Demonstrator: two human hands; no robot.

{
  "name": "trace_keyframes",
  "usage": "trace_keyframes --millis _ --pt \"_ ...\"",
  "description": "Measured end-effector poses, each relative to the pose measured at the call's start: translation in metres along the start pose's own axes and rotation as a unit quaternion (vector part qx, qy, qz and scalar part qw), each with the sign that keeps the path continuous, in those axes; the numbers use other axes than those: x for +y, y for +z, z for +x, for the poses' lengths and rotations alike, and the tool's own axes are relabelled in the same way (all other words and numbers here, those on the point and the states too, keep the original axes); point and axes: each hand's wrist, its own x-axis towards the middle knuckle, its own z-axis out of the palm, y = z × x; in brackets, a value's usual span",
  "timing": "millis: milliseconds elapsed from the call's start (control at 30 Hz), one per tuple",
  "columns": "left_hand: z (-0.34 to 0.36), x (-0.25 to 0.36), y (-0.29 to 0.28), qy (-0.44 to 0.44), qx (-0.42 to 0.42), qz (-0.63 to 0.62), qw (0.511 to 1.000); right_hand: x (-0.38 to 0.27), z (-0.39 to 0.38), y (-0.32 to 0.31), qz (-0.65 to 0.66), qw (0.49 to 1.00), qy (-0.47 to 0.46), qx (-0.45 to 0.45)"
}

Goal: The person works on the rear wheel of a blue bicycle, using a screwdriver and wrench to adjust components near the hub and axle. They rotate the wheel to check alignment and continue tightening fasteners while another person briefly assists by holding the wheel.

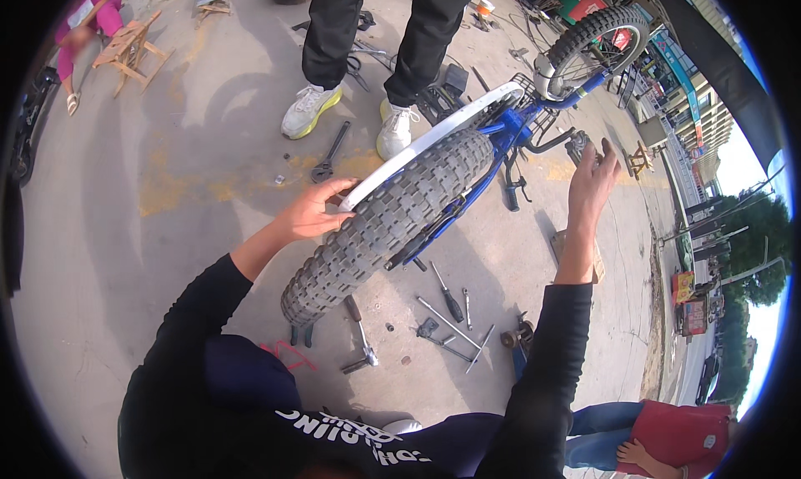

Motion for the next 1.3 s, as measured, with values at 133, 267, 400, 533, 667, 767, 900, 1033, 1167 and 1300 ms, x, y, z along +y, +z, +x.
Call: trace_keyframes --millis 133,267,400,533,667,767,900,1033,1167,1300 --pt "0.014 0.021 -0.01 -0.002 -0.001 0.105 0.994 -0.113 -0.131 -0.041 0.112 0.966 -0.181 -0.144" --pt "0.01 0.021 -0.031 0.096 0.145 0.169 0.97 -0.143 -0.19 -0.036 0.1 0.947 -0.261 -0.16" --pt "-0.005 0.03 -0.011 -0.089 0.183 0.158 0.966 -0.161 -0.191 -0.027 0.064 0.951 -0.282 -0.11" --pt "-0.026 0.028 0.018 -0.174 0.135 -0.021 0.975 -0.158 -0.194 -0.022 0.118 0.954 -0.258 -0.101" --pt "-0.044 0.01 0.042 -0.188 0.154 -0.243 0.939 -0.141 -0.206 -0.023 0.13 0.963 -0.231 -0.058" --pt "-0.055 0.008 0.052 -0.162 0.15 -0.281 0.934 -0.135 -0.208 -0.033 0.071 0.961 -0.261 -0.049" --pt "-0.031 0.029 0.04 0.144 0.231 -0.035 0.962 -0.16 -0.188 -0.041 0.075 0.9 -0.422 -0.072" --pt "0.016 0.053 0.011 0.2 0.158 0.158 0.954 -0.195 -0.176 -0.044 -0.066 0.847 -0.462 -0.253" --pt "0.047 0.068 0.025 0.159 0.095 0.274 0.944 -0.193 -0.177 -0.048 -0.058 0.86 -0.443 -0.247" --pt "0.046 0.067 0.036 0.167 0.081 0.343 0.921 -0.196 -0.179 -0.045 -0.046 0.868 -0.43 -0.243"
